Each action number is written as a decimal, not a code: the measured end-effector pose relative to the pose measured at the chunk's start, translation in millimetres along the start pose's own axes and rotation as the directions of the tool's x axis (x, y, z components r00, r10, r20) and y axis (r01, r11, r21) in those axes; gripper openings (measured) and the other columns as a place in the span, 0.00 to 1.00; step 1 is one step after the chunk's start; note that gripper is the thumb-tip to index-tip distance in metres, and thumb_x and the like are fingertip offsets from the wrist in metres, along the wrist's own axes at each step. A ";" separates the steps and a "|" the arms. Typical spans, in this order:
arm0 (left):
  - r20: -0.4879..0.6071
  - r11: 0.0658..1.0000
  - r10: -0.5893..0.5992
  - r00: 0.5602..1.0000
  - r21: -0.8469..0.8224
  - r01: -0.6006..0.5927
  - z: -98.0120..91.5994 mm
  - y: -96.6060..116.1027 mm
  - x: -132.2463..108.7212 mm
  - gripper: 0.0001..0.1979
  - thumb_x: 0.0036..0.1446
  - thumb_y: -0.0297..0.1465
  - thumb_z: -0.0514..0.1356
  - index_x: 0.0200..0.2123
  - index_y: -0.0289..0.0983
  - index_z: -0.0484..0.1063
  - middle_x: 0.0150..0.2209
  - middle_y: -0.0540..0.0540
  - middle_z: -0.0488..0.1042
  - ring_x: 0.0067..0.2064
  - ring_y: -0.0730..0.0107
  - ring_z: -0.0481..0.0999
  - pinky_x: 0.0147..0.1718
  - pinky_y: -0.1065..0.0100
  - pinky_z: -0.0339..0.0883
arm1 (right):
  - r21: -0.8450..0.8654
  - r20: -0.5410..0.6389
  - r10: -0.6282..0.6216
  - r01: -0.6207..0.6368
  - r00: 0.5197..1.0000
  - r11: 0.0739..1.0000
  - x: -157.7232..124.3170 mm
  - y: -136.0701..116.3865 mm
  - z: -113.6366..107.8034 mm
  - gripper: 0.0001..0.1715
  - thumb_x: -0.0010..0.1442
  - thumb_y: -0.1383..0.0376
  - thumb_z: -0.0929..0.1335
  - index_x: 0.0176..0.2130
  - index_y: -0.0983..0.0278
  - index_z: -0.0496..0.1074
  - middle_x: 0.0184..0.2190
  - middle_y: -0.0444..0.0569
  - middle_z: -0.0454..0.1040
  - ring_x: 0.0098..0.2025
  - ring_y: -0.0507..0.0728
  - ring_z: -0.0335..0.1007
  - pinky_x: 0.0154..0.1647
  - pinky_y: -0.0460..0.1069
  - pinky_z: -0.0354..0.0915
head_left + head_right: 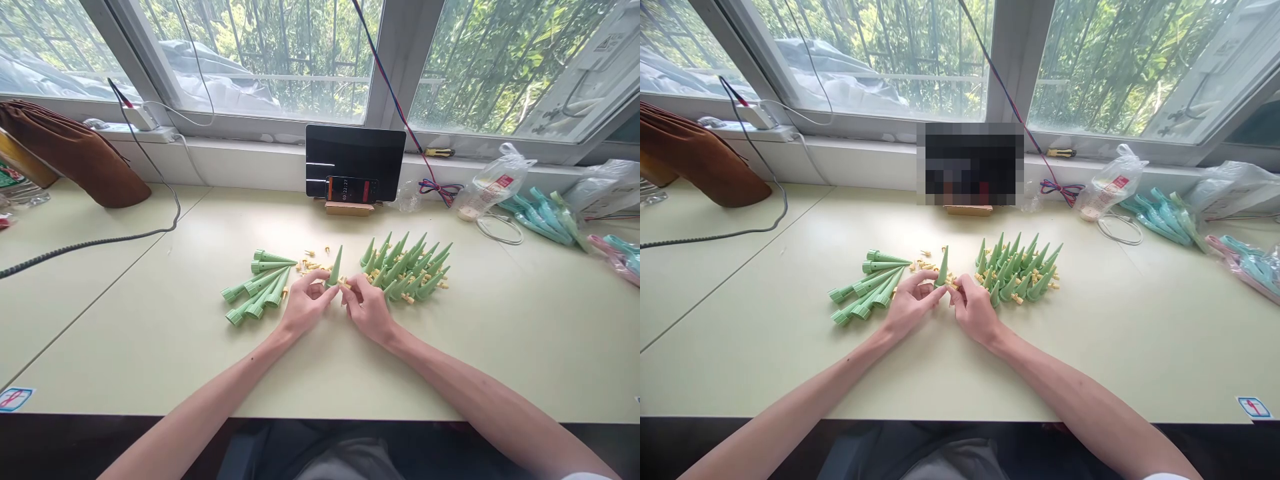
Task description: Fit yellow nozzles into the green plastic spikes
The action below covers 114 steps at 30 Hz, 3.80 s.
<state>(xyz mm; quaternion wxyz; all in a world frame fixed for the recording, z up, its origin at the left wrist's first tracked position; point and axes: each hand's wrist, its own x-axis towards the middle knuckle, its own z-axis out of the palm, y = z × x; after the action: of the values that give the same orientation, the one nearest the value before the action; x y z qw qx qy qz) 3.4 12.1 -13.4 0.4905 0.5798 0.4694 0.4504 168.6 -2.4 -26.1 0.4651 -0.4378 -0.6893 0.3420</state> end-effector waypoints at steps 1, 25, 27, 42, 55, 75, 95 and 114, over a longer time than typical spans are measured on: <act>0.002 1.000 0.001 1.000 0.000 -0.001 0.0 0.0 0.0 0.14 0.53 0.39 0.67 0.39 0.39 0.70 0.17 0.57 0.62 0.20 0.73 0.66 0.20 0.71 0.57 | -0.002 0.006 0.004 -0.004 1.000 1.000 0.0 0.1 -0.2 0.11 0.69 0.57 0.62 0.35 0.59 0.59 0.24 0.41 0.67 0.20 0.50 0.63 0.20 0.45 0.61; -0.009 0.999 0.000 1.000 0.042 0.000 1.0 -3.3 1.4 0.14 0.53 0.36 0.65 0.40 0.37 0.69 0.17 0.56 0.62 0.20 0.75 0.65 0.20 0.73 0.57 | -0.030 0.037 0.075 -0.074 0.997 0.997 0.3 -2.4 -1.7 0.18 0.67 0.53 0.63 0.31 0.59 0.57 0.20 0.41 0.70 0.17 0.51 0.59 0.18 0.47 0.56; -0.010 0.999 -0.002 1.000 0.043 0.003 1.0 -3.0 1.1 0.14 0.53 0.36 0.65 0.40 0.37 0.69 0.17 0.57 0.62 0.20 0.75 0.64 0.20 0.73 0.56 | -0.036 0.035 0.071 -0.070 0.997 0.997 0.2 -1.7 -1.6 0.18 0.68 0.54 0.63 0.31 0.59 0.57 0.21 0.41 0.70 0.17 0.50 0.59 0.19 0.47 0.56; -0.006 0.998 0.003 1.000 0.060 -0.002 1.8 0.2 -0.4 0.15 0.54 0.39 0.65 0.40 0.37 0.69 0.18 0.56 0.62 0.20 0.76 0.63 0.19 0.73 0.57 | -0.123 -0.008 0.025 -0.026 1.000 0.992 -0.3 -1.4 -0.9 0.18 0.68 0.56 0.63 0.29 0.60 0.58 0.20 0.40 0.67 0.19 0.50 0.60 0.21 0.46 0.57; -0.062 0.997 -0.004 0.998 0.081 0.009 2.5 4.0 -1.5 0.15 0.54 0.41 0.65 0.40 0.38 0.70 0.18 0.56 0.63 0.20 0.74 0.64 0.19 0.73 0.56 | -0.073 -0.193 -0.087 0.074 0.977 0.995 -0.3 -4.9 3.0 0.14 0.66 0.60 0.67 0.50 0.61 0.66 0.31 0.44 0.72 0.25 0.51 0.71 0.26 0.47 0.70; -0.047 0.996 0.002 0.999 0.088 0.002 2.1 4.2 -0.7 0.16 0.53 0.40 0.65 0.41 0.37 0.70 0.18 0.56 0.64 0.20 0.74 0.66 0.19 0.73 0.58 | -0.096 -0.080 -0.053 0.045 0.995 0.994 -1.2 -1.2 2.0 0.10 0.68 0.60 0.63 0.43 0.63 0.70 0.31 0.48 0.74 0.27 0.53 0.72 0.32 0.48 0.71; -0.029 0.999 0.004 1.000 0.054 -0.002 0.9 1.9 -1.3 0.15 0.53 0.39 0.66 0.41 0.38 0.70 0.17 0.57 0.62 0.18 0.76 0.64 0.18 0.74 0.57 | -0.056 0.048 0.081 -0.078 0.996 0.995 0.3 -2.6 -0.3 0.18 0.71 0.54 0.59 0.33 0.60 0.64 0.20 0.42 0.70 0.16 0.52 0.64 0.19 0.48 0.60; -0.083 0.998 0.005 0.997 0.055 -0.001 3.2 4.6 -1.8 0.15 0.53 0.38 0.66 0.41 0.38 0.70 0.17 0.57 0.64 0.18 0.75 0.65 0.17 0.73 0.59 | -0.095 -0.038 0.061 -0.064 0.997 0.993 1.5 -8.5 -0.2 0.15 0.68 0.52 0.63 0.41 0.62 0.66 0.28 0.44 0.71 0.20 0.50 0.63 0.20 0.46 0.60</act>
<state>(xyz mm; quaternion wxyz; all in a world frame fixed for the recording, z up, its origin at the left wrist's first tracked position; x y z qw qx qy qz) 6.8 9.5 -9.3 0.4537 0.5746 0.5008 0.4618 166.1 -4.3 -18.1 0.4447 -0.4870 -0.6824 0.3151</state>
